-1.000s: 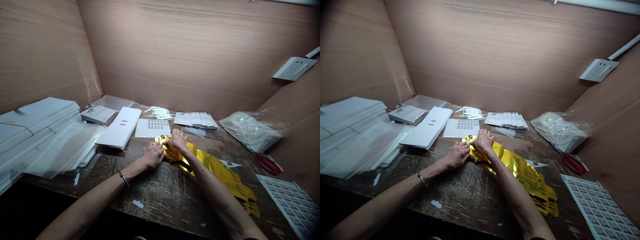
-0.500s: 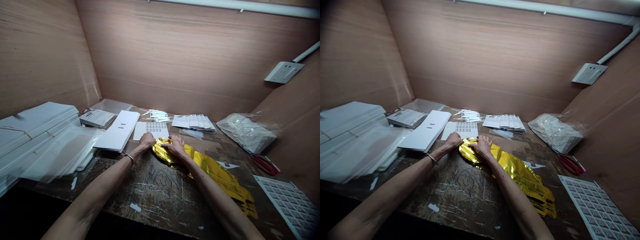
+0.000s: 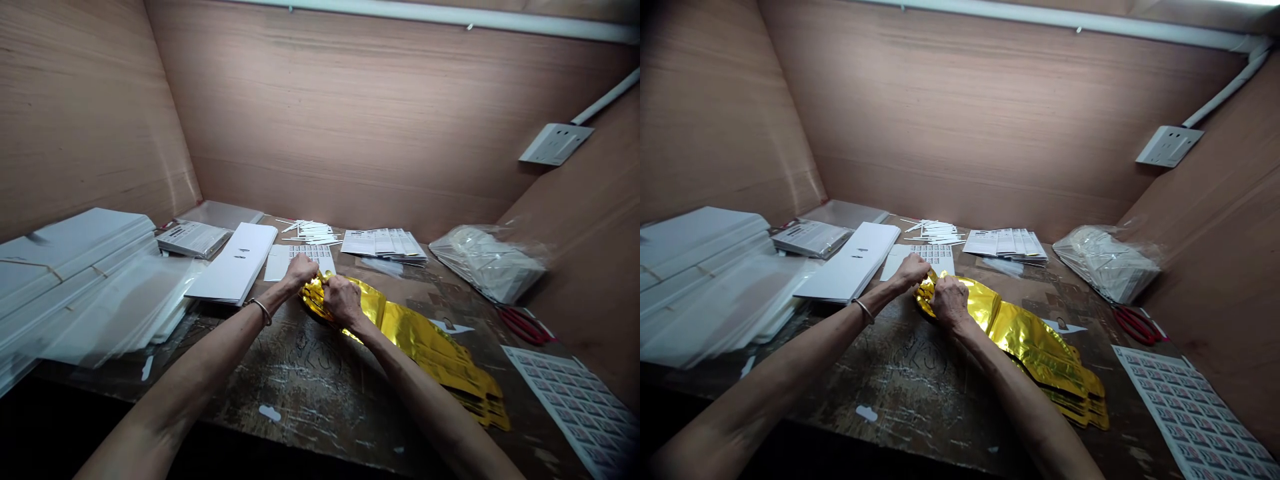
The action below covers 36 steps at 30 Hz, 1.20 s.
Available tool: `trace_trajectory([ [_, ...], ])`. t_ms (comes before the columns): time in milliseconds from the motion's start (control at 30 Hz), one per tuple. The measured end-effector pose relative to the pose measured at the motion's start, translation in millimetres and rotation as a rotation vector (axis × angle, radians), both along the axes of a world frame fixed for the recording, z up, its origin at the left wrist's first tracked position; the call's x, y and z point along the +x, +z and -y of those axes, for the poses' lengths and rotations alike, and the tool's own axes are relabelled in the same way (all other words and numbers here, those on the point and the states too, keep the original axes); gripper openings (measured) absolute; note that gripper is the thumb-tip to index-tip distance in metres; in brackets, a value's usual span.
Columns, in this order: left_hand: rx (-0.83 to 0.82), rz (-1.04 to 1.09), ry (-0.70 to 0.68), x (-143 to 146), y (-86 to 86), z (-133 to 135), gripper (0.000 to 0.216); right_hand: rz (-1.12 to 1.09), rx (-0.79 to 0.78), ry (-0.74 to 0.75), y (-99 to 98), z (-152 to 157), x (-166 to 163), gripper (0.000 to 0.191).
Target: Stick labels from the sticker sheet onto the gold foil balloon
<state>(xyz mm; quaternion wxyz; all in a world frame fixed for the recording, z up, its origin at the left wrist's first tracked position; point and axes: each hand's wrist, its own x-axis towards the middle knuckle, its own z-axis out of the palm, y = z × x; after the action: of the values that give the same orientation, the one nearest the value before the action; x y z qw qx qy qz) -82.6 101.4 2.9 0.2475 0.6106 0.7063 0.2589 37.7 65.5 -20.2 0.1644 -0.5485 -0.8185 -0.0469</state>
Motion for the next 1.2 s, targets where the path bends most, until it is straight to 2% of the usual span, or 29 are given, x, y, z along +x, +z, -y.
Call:
trace_trajectory([
  [133,-0.007,0.364,-0.047,1.2,-2.0,6.2,0.036,-0.311,-0.115,-0.085,10.1,-6.7,13.2,0.018],
  [200,-0.018,0.454,-0.032,1.3,-3.0,9.4,0.040,-0.472,-0.168,-0.092,16.2,-9.2,26.3,0.018],
  [400,-0.017,0.522,0.007,10.2,-2.3,16.4,0.038,-0.781,-0.230,-0.079,20.8,-13.2,79.9,0.022],
  [500,0.062,0.501,-0.073,28.9,3.3,20.8,0.040,-0.850,-0.255,-0.091,16.0,-12.4,92.6,0.020],
  [633,0.162,0.331,-0.227,59.6,13.5,28.9,0.041,-0.806,-0.253,-0.077,13.2,-7.5,82.7,0.018],
  [767,0.124,0.170,-0.127,71.3,15.8,32.1,0.028,-0.689,-0.211,-0.027,17.7,0.6,64.1,0.018],
  [867,-0.032,0.337,-0.075,64.4,8.1,28.9,0.021,-0.592,-0.196,0.004,22.4,7.0,56.8,0.019],
  [933,-0.069,0.488,-0.053,58.4,0.4,25.2,0.018,-0.476,-0.141,0.020,24.4,11.7,54.0,0.023],
  [1100,0.075,0.623,0.050,56.3,-12.0,18.5,0.015,-0.149,-0.054,0.016,24.5,24.1,46.2,0.031],
  [1200,0.118,0.673,-0.017,62.0,-10.0,21.0,0.020,-0.095,-0.033,-0.036,25.3,28.4,44.7,0.025],
])
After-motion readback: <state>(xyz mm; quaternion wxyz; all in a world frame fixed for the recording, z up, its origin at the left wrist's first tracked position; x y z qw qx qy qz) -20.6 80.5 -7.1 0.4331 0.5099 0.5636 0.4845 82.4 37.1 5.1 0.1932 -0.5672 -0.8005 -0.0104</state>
